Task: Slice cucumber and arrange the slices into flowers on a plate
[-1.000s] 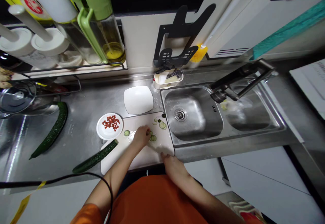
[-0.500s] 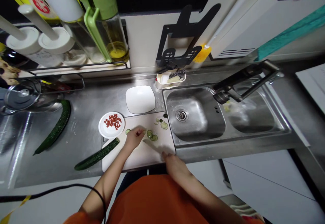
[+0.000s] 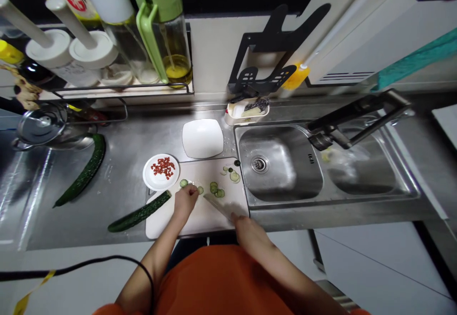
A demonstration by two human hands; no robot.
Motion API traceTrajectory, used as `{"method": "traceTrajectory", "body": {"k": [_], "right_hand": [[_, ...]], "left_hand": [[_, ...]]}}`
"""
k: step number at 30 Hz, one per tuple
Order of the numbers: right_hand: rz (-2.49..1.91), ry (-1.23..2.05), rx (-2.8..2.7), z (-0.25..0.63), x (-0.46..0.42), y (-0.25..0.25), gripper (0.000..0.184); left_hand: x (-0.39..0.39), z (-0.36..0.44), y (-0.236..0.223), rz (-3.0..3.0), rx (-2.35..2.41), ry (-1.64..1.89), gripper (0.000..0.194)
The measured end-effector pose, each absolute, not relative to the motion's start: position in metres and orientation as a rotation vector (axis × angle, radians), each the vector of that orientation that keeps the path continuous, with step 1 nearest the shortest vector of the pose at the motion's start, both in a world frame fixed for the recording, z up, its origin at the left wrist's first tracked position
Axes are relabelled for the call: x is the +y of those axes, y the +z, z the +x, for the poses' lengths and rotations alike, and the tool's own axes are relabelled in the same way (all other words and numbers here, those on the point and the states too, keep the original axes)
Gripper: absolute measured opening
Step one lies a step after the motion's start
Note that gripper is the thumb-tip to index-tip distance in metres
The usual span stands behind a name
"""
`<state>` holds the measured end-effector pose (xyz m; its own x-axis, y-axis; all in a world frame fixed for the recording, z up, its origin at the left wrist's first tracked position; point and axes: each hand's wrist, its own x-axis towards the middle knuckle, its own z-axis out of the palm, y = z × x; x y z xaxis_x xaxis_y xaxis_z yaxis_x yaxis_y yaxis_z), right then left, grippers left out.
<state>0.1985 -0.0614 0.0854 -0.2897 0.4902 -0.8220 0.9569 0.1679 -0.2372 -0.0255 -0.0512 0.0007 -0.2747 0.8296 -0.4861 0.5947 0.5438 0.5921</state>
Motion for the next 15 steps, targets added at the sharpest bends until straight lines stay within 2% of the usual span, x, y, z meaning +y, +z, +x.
{"method": "traceTrajectory", "body": {"k": [15], "right_hand": [[1.439, -0.904, 1.944, 0.168, -0.056, 0.085, 0.042]], "left_hand": [[-0.051, -0.024, 0.000, 1.116, 2.061, 0.429, 0.016]]}}
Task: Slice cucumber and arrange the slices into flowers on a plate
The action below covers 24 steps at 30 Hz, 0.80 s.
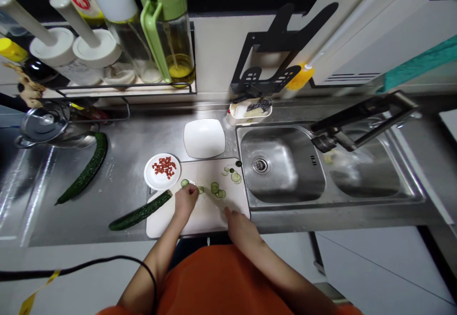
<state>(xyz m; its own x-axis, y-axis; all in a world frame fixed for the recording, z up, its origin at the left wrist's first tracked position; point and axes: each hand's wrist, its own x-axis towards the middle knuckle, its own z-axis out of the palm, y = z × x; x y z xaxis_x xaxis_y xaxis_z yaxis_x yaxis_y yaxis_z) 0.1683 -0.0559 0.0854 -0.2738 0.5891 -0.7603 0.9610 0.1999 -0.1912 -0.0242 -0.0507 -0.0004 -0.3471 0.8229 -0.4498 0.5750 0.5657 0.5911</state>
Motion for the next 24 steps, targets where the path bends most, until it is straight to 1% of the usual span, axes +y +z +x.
{"method": "traceTrajectory", "body": {"k": [12, 24], "right_hand": [[1.469, -0.936, 1.918, 0.163, -0.054, 0.085, 0.041], [1.449, -0.995, 1.863, 0.155, -0.053, 0.091, 0.046]], "left_hand": [[-0.047, -0.025, 0.001, 1.092, 2.059, 0.381, 0.016], [-0.046, -0.025, -0.002, 1.097, 2.056, 0.364, 0.015]]}}
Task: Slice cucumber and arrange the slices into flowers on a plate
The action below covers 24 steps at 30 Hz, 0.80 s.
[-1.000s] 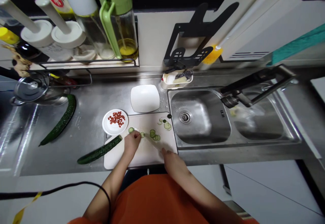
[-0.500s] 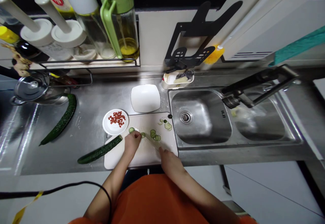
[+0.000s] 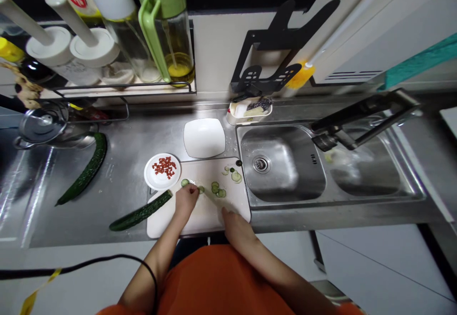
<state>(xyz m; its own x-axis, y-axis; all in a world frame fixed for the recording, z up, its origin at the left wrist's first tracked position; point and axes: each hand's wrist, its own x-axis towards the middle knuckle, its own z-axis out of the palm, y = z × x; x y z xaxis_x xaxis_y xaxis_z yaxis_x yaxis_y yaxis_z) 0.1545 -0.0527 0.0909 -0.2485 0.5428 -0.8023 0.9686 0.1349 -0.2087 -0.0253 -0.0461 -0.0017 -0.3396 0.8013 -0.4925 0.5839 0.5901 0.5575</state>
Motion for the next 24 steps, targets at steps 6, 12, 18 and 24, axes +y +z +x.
{"method": "traceTrajectory", "body": {"k": [6, 12, 18, 24], "right_hand": [[1.454, -1.046, 1.838, 0.174, -0.063, 0.079, 0.050], [1.456, -1.057, 1.809, 0.188, -0.065, 0.081, 0.057], [1.463, -1.047, 1.819, 0.189, -0.064, 0.080, 0.052], [1.466, -1.040, 1.812, 0.189, -0.064, 0.081, 0.055]], "left_hand": [[-0.048, -0.023, -0.003, 1.124, 2.062, 0.336, 0.016], [-0.053, -0.027, 0.003, 1.184, 2.099, 0.362, 0.019], [-0.055, -0.045, 0.011, 1.304, 2.349, 0.282, 0.026], [-0.054, -0.049, 0.011, 1.418, 2.469, 0.140, 0.030]]}}
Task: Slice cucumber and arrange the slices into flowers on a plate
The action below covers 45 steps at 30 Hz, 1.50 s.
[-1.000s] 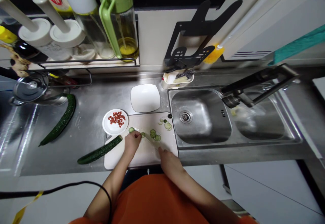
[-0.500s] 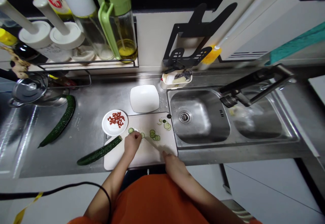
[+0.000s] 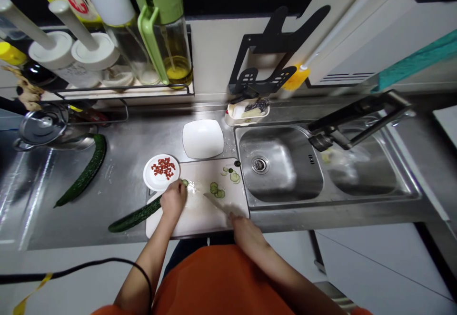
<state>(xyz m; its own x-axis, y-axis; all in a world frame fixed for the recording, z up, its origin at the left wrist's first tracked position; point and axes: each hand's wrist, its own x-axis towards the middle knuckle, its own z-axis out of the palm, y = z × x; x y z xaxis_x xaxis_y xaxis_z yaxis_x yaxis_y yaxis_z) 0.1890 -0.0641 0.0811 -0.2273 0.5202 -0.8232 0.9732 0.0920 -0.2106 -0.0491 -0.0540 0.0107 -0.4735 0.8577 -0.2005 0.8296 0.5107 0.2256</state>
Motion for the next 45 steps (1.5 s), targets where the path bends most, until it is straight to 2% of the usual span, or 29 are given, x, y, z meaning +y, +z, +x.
{"method": "traceTrajectory", "body": {"k": [7, 12, 19, 28, 33, 45], "right_hand": [[1.458, -1.044, 1.841, 0.191, -0.066, 0.075, 0.058], [1.454, -1.050, 1.836, 0.190, -0.065, 0.079, 0.056], [1.430, -0.992, 1.826, 0.188, -0.063, 0.084, 0.051], [1.437, -0.920, 1.860, 0.194, -0.069, 0.083, 0.051], [1.435, -0.918, 1.884, 0.194, -0.068, 0.085, 0.051], [1.425, -0.949, 1.855, 0.196, -0.066, 0.081, 0.051]], "left_hand": [[-0.052, -0.046, 0.009, 1.533, 2.444, 0.262, 0.025], [-0.038, -0.037, 0.006, 1.648, 1.948, 0.531, 0.015], [-0.014, -0.012, -0.005, 1.656, 1.519, 0.469, 0.021], [-0.001, 0.000, -0.009, 1.733, 1.517, 0.212, 0.020], [-0.002, 0.001, -0.007, 1.776, 1.504, 0.209, 0.012], [-0.005, 0.000, 0.000, 1.712, 1.477, 0.338, 0.010]]}}
